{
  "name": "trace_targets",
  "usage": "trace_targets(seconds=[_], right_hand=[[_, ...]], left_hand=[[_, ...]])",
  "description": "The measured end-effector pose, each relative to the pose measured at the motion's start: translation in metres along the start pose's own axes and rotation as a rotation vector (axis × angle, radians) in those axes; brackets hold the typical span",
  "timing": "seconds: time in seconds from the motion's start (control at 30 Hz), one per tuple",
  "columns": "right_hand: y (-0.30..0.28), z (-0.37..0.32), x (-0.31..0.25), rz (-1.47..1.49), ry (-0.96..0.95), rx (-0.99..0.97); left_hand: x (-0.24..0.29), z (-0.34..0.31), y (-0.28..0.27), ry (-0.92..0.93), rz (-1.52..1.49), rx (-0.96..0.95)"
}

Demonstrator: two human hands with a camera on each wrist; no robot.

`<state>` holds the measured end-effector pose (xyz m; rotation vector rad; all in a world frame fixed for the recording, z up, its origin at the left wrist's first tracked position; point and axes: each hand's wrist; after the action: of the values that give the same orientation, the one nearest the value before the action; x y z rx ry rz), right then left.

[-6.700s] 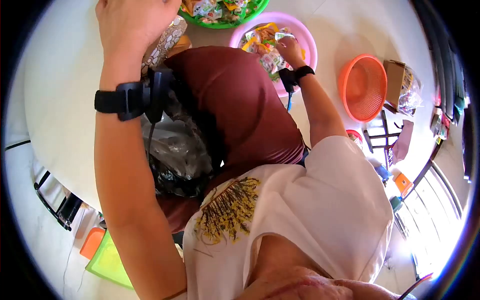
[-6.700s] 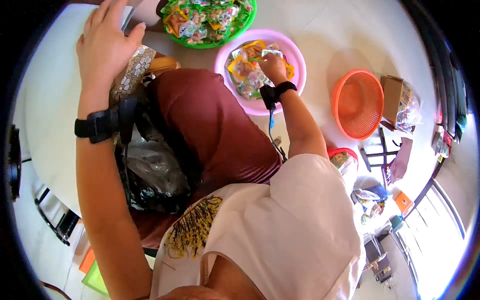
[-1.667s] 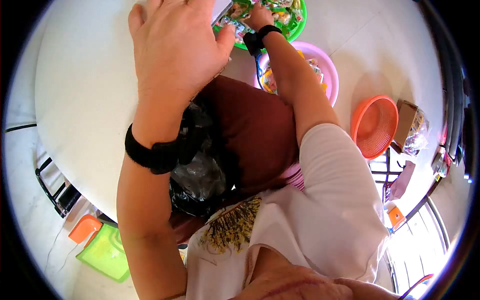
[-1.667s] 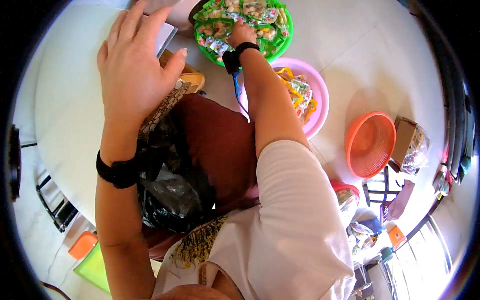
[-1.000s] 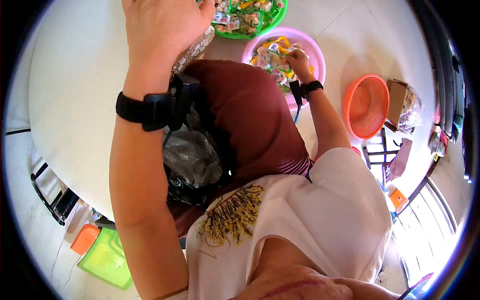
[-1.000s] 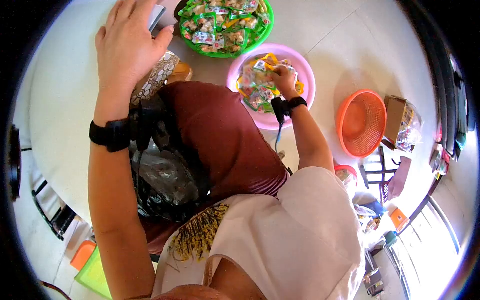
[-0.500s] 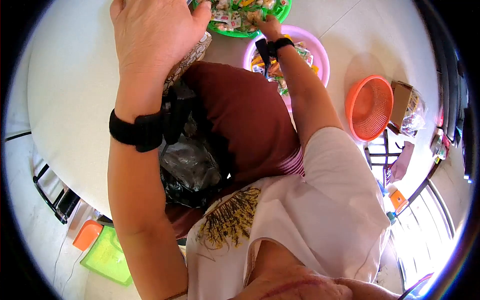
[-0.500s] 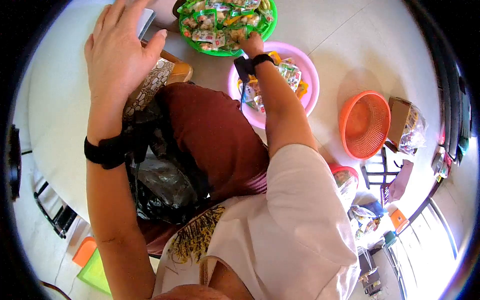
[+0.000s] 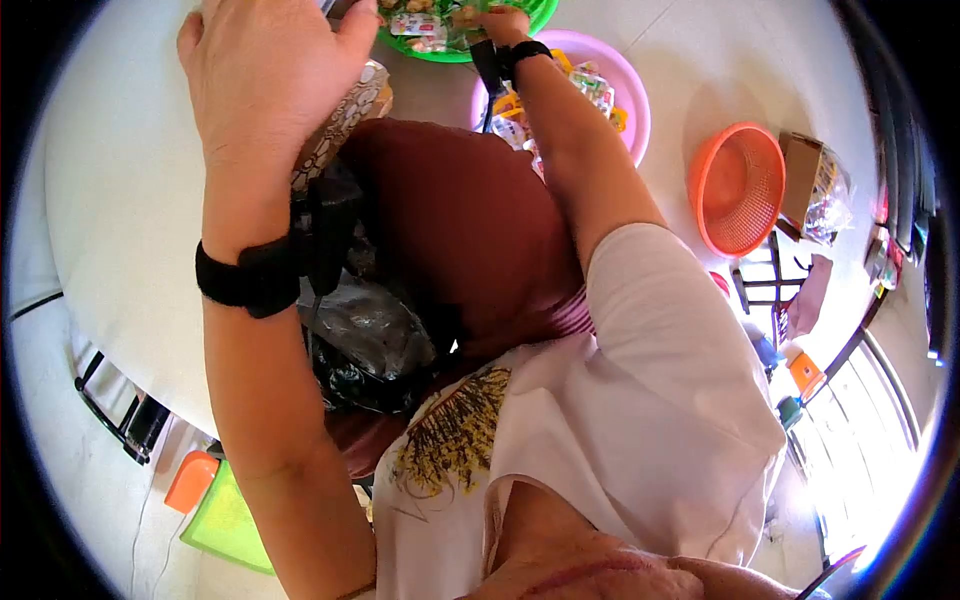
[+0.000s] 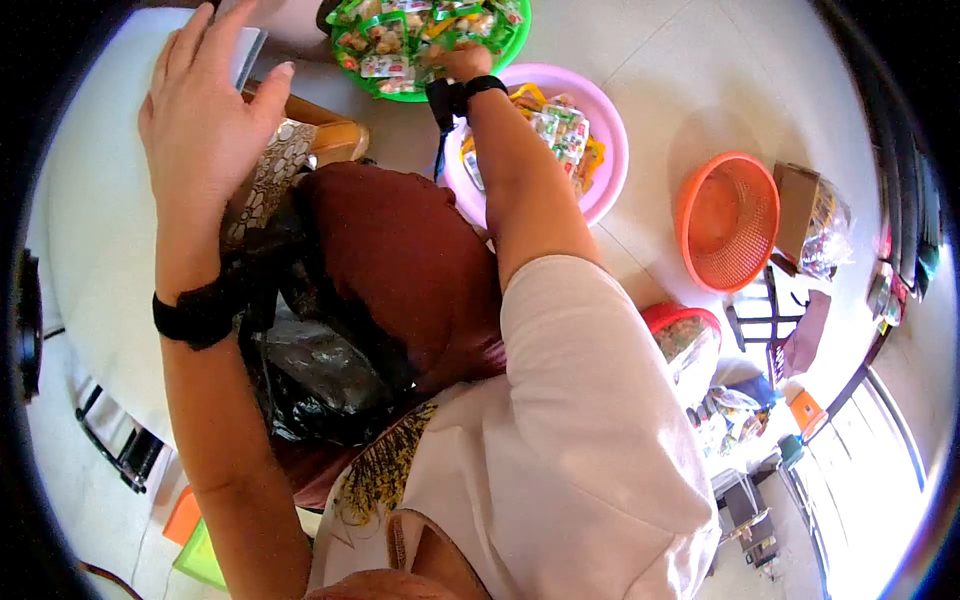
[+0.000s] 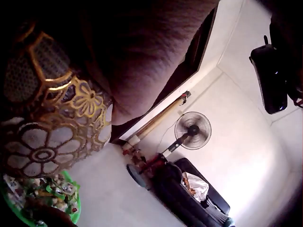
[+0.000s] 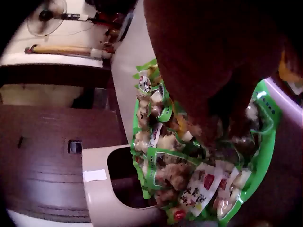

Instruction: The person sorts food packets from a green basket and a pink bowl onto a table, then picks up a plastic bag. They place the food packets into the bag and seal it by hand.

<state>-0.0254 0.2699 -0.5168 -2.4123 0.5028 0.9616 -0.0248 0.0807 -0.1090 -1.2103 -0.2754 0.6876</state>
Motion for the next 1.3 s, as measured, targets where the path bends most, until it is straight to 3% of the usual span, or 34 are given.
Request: trace_targets(seconds=[0.1,0.2,0.33,0.4,0.43,0.5,0.53,0.63,0.67,0.77,0.9,1.03,1.07,1.17,1.23,1.3], right_hand=[[-0.009,-0.015,-0.001,-0.205,-0.153,-0.137],[-0.046,-0.058,0.013,0.159,-0.171,-0.261],[-0.118,-0.091,0.063,-0.288,-0.854,-0.102],[-0.133,-0.112,0.074,0.189,-0.402,-0.185],[-0.145,-0.151,0.049,0.441,0.030,-0.229],[-0.156,-0.134,0.081,0.313,0.098,-0.195],[-0.155,-0.135,0.082,0.226,0.097,-0.172],[-0.140,-0.130,0.072,-0.568,-0.442,0.299],[-0.131,-0.126,0.060,-0.472,-0.571,0.284],[-0.092,-0.111,0.020,-0.376,-0.479,0.122],[-0.036,-0.082,0.001,-0.281,-0.140,0.161],[-0.018,-0.089,-0.022,-0.014,0.021,-0.052],[-0.004,-0.068,-0.002,0.150,-0.003,-0.037],[0.003,-0.075,-0.011,0.138,-0.096,0.036],[0.010,-0.074,-0.013,0.268,0.018,-0.021],[0.014,-0.056,-0.006,0.001,-0.043,-0.071]], left_hand=[[0.001,-0.002,-0.001,-0.010,0.005,-0.005],[0.009,0.001,-0.003,-0.059,0.034,-0.032],[0.005,-0.001,0.001,-0.033,0.013,-0.007],[0.003,-0.002,0.000,-0.034,0.016,-0.003],[0.004,-0.002,-0.001,-0.044,-0.002,-0.014],[0.004,0.001,-0.005,-0.065,-0.032,-0.035],[0.003,0.000,-0.006,-0.072,-0.031,-0.024],[0.005,-0.001,-0.008,-0.081,-0.032,-0.008],[0.004,-0.001,-0.008,-0.076,-0.035,-0.006],[0.000,-0.002,-0.006,-0.063,-0.023,-0.007],[-0.005,-0.003,-0.001,-0.053,-0.003,-0.005],[-0.010,-0.006,0.000,-0.022,-0.019,-0.002],[-0.011,-0.005,-0.002,-0.022,-0.022,-0.025],[-0.012,-0.006,0.001,-0.029,0.002,-0.029],[-0.009,-0.006,0.003,-0.032,0.015,-0.009],[-0.006,-0.006,0.002,-0.034,0.014,0.008]])
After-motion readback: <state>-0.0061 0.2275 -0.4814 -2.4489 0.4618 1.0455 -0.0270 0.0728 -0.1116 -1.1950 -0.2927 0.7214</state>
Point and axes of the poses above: each hand's wrist, its own z-axis towards the middle knuckle, its own y-axis out of the palm, x = y × z, and after that the axes turned 5 degrees about y, right-handed
